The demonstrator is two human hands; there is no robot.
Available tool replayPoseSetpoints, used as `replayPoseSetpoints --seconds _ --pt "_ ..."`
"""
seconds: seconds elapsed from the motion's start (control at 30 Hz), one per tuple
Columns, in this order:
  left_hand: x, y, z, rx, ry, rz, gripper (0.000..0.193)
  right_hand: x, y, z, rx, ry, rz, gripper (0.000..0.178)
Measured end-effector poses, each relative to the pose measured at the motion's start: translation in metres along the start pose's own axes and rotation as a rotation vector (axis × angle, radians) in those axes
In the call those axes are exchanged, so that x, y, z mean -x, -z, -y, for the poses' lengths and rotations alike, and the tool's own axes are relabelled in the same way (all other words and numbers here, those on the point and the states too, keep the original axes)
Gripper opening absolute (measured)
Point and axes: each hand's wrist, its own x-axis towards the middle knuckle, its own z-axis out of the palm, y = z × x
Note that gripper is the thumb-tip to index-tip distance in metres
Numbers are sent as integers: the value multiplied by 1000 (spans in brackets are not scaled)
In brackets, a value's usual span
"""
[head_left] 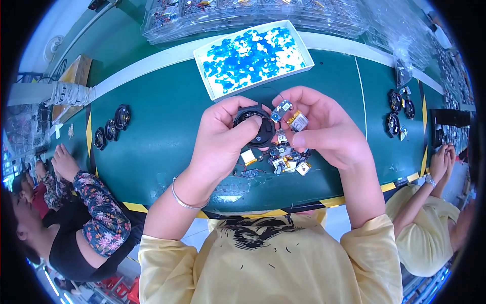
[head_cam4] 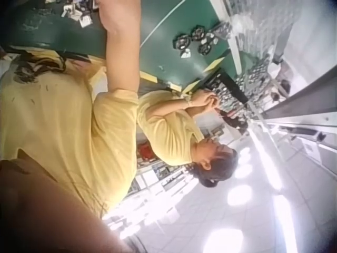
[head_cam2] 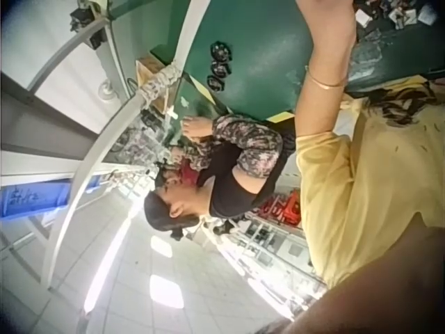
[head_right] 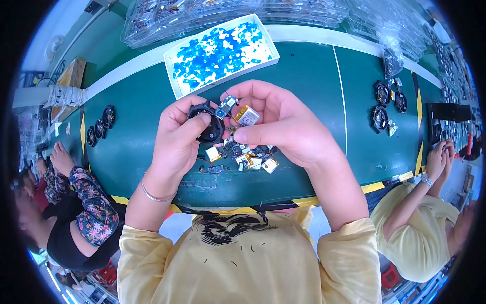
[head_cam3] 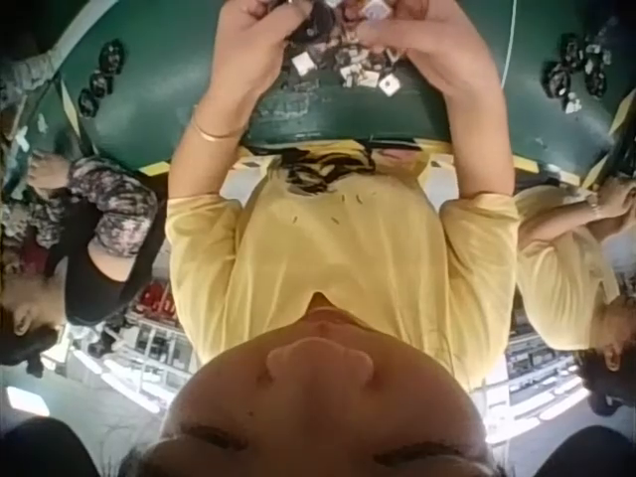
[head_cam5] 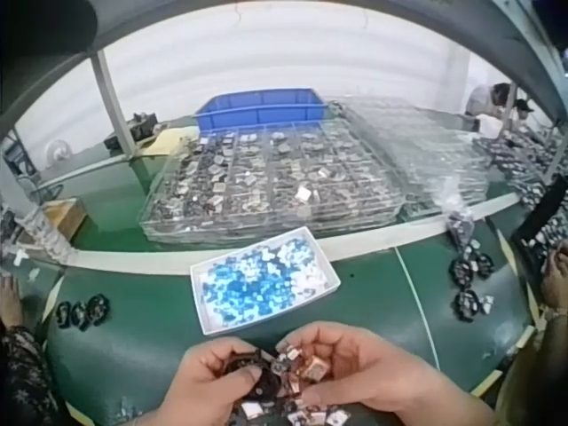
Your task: The person assembles small electronic devices by hand, placing electronic components, circuit boards, and batteries into plastic casings at a factory workstation.
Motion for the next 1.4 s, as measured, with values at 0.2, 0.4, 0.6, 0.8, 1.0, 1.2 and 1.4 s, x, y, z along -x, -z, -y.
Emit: replayPoseSetpoints --seconds 0.2,0.4,0.6,0.8,1.0,1.2,1.4 --pt "-2 0 4 85 86 91 13 3 6 10 344 22 -178 37" --pt "-4 -4 11 -78 79 150 10 3 0 -6 949 465 -245 6" --pt "-3 -6 7 5 132 49 13 7 -1 -12 1233 763 -179 17" --pt "2 -7 14 221 32 -101 11 8 -4 -22 1098 772 -197 15" --pt "8 -2 13 238 58 -36 14 9 -3 -20 1045 712 -64 9" --pt "8 1 7 300 203 52 15 9 2 -15 852 462 82 5" --pt "7 4 7 278 235 105 15 7 4 -22 569 336 130 3"
